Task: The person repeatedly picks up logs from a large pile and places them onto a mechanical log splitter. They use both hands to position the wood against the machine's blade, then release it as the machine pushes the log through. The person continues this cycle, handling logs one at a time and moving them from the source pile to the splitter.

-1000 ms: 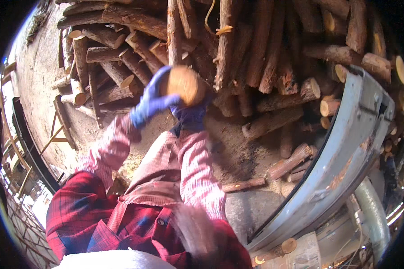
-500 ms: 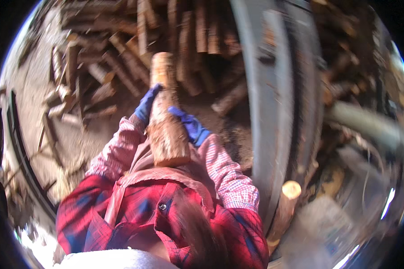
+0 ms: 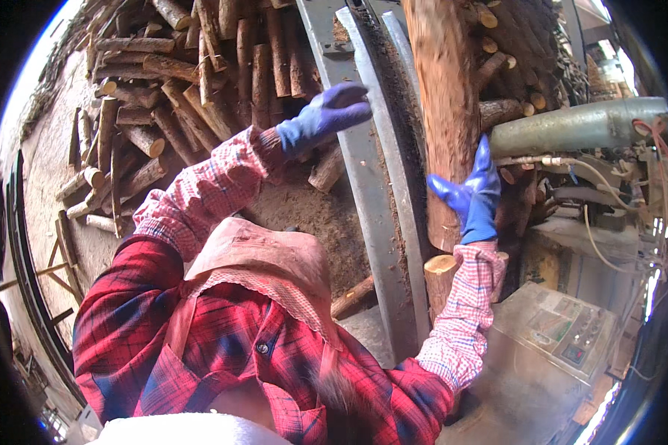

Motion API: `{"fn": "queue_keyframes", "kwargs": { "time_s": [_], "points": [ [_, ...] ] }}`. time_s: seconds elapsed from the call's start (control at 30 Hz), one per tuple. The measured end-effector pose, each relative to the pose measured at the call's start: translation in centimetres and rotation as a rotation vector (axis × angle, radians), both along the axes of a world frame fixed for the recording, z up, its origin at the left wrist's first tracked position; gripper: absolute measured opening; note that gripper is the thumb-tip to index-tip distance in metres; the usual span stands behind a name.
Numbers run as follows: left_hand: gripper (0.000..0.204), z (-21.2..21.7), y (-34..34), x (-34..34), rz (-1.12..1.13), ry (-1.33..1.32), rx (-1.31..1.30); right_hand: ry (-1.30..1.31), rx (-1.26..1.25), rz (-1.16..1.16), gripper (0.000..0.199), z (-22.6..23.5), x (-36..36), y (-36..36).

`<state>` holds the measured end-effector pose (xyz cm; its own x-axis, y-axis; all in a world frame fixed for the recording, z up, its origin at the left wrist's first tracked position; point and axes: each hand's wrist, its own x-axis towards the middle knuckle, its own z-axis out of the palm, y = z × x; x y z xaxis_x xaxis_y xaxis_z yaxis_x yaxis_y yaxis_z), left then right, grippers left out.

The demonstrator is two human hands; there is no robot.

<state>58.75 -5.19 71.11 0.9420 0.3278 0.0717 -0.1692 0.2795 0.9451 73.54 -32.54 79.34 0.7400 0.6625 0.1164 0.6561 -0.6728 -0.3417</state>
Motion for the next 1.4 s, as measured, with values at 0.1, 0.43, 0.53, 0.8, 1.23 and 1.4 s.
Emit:
{"fn": "queue_keyframes", "kwargs": {
  "time_s": [0.1,0.43,0.53,0.8,1.23,1.4],
  "points": [
    [0.070,-5.8,0.9,-5.2,-0.023,0.269,0.094,-0.221,-0.609,-0.196,0.127,-4.8,-1.6,-3.2],
    [0.071,-23.3,10.9,-34.6,0.414,1.056,0.199,-0.539,-0.130,0.099,0.091,-4.6,-4.7,4.9],
    [0.063,-18.8,12.5,-34.6,0.420,1.118,0.132,-0.139,0.068,0.260,0.075,-5.7,-9.2,19.2],
    [0.063,-28.0,26.0,-30.0,0.339,0.990,0.056,-0.632,-0.051,0.646,0.075,-12.6,-2.2,42.1],
    [0.031,-46.6,75.7,-27.0,1.027,0.102,-0.789,-0.738,-0.574,0.391,0.076,-18.1,2.3,47.3],
    [0.046,-54.8,89.2,-25.7,1.354,0.280,-0.828,-0.834,-0.521,0.489,0.072,-19.1,2.1,51.8]
  ]
}}
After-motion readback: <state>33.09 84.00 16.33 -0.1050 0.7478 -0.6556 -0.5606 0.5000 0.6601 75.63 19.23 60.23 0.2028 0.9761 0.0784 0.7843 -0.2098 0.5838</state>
